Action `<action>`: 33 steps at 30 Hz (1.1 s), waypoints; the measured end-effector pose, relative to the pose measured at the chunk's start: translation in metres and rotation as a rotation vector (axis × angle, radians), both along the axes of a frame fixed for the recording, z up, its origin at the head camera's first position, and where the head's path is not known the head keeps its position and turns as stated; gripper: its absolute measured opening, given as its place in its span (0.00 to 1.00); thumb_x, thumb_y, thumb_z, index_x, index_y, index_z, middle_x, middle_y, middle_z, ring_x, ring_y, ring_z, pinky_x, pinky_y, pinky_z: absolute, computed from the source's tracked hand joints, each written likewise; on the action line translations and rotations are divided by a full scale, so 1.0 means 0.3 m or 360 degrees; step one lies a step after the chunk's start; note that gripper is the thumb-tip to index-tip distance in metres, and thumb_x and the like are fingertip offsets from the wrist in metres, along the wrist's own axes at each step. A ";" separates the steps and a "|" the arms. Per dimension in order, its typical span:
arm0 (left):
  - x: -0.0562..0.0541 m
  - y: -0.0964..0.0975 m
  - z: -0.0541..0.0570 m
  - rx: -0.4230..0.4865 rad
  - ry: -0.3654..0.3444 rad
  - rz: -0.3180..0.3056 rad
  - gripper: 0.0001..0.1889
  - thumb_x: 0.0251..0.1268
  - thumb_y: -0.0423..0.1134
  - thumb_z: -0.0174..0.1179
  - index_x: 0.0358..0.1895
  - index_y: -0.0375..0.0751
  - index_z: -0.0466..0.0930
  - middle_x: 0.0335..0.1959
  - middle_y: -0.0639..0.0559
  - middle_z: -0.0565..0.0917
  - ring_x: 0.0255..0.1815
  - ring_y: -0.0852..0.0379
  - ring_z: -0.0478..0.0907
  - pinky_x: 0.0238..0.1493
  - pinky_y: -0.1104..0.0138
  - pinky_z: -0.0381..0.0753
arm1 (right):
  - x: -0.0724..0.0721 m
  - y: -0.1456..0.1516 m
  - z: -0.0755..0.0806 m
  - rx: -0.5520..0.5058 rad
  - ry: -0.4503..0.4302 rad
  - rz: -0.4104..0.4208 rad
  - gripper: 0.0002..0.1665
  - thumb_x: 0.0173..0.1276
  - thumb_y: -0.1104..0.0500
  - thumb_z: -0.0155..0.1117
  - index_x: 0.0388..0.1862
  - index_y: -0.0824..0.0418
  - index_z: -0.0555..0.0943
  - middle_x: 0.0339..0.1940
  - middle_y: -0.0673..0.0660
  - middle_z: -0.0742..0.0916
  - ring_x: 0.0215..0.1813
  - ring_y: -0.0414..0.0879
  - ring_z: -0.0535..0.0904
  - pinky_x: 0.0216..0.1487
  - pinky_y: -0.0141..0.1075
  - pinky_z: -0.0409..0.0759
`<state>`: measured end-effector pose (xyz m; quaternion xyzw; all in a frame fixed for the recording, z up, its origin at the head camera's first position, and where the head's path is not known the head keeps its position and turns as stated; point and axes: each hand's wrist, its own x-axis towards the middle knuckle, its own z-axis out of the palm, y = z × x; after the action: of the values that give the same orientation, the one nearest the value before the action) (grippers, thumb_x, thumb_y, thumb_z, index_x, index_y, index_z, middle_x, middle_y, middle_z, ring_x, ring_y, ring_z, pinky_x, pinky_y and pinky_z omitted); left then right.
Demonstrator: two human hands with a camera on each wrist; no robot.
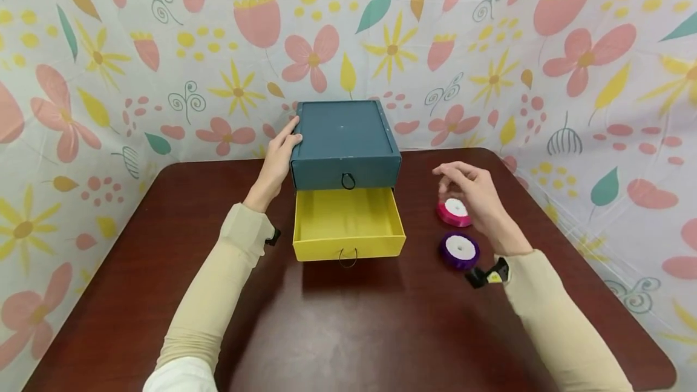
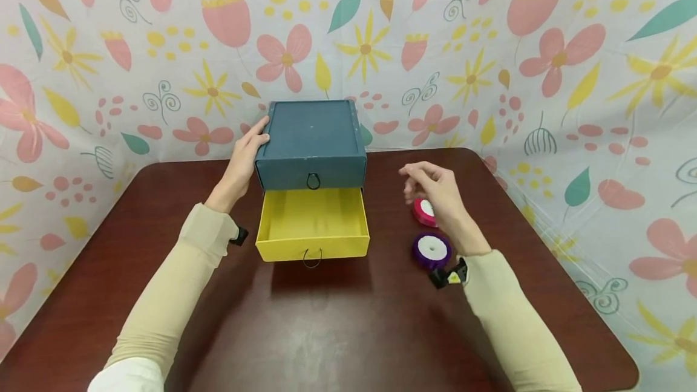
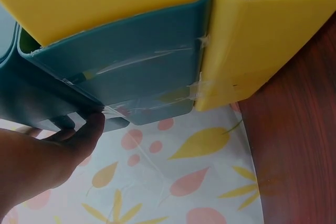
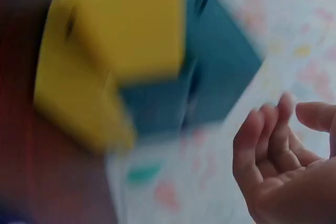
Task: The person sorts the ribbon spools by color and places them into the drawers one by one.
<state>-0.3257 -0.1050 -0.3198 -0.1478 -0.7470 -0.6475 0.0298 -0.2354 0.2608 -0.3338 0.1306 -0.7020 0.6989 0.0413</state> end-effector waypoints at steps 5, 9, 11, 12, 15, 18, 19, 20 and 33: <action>-0.001 0.002 0.004 -0.0012 -0.0004 -0.0008 0.28 0.75 0.48 0.41 0.76 0.60 0.53 0.79 0.59 0.51 0.80 0.57 0.48 0.77 0.56 0.53 | -0.121 0.130 -0.106 0.1022 0.0044 -0.0422 0.23 0.70 0.47 0.60 0.52 0.65 0.80 0.40 0.58 0.88 0.43 0.49 0.84 0.44 0.39 0.81; -0.001 -0.002 0.003 -0.0017 0.0007 -0.0010 0.28 0.75 0.48 0.42 0.77 0.60 0.53 0.79 0.59 0.52 0.80 0.57 0.48 0.77 0.56 0.53 | -0.181 0.166 -0.169 0.1706 -0.0014 -0.0361 0.37 0.66 0.44 0.63 0.65 0.67 0.70 0.61 0.75 0.76 0.62 0.71 0.69 0.58 0.62 0.69; -0.002 -0.004 0.003 -0.0019 0.0009 -0.0012 0.28 0.76 0.48 0.42 0.77 0.59 0.52 0.79 0.59 0.51 0.80 0.56 0.47 0.77 0.55 0.52 | -0.199 0.169 -0.185 0.1872 -0.0141 -0.0298 0.45 0.63 0.43 0.65 0.70 0.67 0.64 0.66 0.79 0.68 0.64 0.78 0.61 0.59 0.70 0.63; -0.002 -0.004 0.003 -0.0018 0.0011 -0.0010 0.28 0.76 0.48 0.42 0.77 0.59 0.52 0.79 0.59 0.51 0.80 0.56 0.47 0.77 0.55 0.52 | -0.206 0.168 -0.191 0.1925 -0.0211 -0.0277 0.48 0.62 0.42 0.65 0.72 0.66 0.61 0.67 0.79 0.65 0.64 0.79 0.59 0.58 0.72 0.62; -0.001 -0.003 0.001 -0.0016 0.0019 -0.0020 0.29 0.76 0.48 0.41 0.77 0.58 0.52 0.79 0.59 0.51 0.80 0.56 0.46 0.78 0.56 0.51 | -0.217 0.173 -0.205 0.1999 -0.0366 -0.0222 0.51 0.60 0.43 0.67 0.74 0.65 0.57 0.68 0.81 0.62 0.64 0.81 0.57 0.57 0.74 0.62; 0.000 0.002 -0.001 -0.0017 0.0015 -0.0027 0.28 0.76 0.48 0.41 0.77 0.59 0.52 0.79 0.59 0.51 0.80 0.57 0.47 0.78 0.56 0.52 | -0.219 0.186 -0.225 0.2030 -0.0401 -0.0191 0.49 0.59 0.45 0.68 0.72 0.67 0.60 0.67 0.80 0.65 0.63 0.80 0.59 0.57 0.73 0.64; 0.001 0.002 -0.002 -0.0014 0.0013 -0.0027 0.28 0.76 0.48 0.41 0.77 0.59 0.52 0.79 0.59 0.51 0.80 0.57 0.47 0.77 0.56 0.52 | -0.221 0.191 -0.229 0.2042 -0.0403 -0.0184 0.48 0.59 0.46 0.68 0.71 0.67 0.61 0.66 0.80 0.66 0.63 0.80 0.60 0.56 0.73 0.65; 0.001 0.001 -0.002 -0.0014 0.0012 -0.0026 0.28 0.76 0.48 0.41 0.77 0.59 0.52 0.79 0.59 0.51 0.80 0.57 0.47 0.77 0.56 0.52 | -0.221 0.194 -0.232 0.2043 -0.0401 -0.0180 0.47 0.59 0.46 0.68 0.71 0.67 0.62 0.65 0.79 0.67 0.62 0.79 0.60 0.55 0.73 0.66; 0.000 0.004 0.003 -0.0028 0.0010 -0.0029 0.28 0.76 0.48 0.41 0.77 0.59 0.52 0.79 0.59 0.50 0.80 0.56 0.46 0.77 0.55 0.52 | -0.215 0.199 -0.251 0.1993 -0.0123 -0.0253 0.39 0.53 0.48 0.70 0.60 0.67 0.74 0.53 0.74 0.79 0.53 0.71 0.71 0.54 0.63 0.70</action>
<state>-0.3257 -0.1039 -0.3188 -0.1569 -0.7511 -0.6408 0.0248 -0.3000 0.3204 -0.4091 0.0520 -0.9865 0.1545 -0.0166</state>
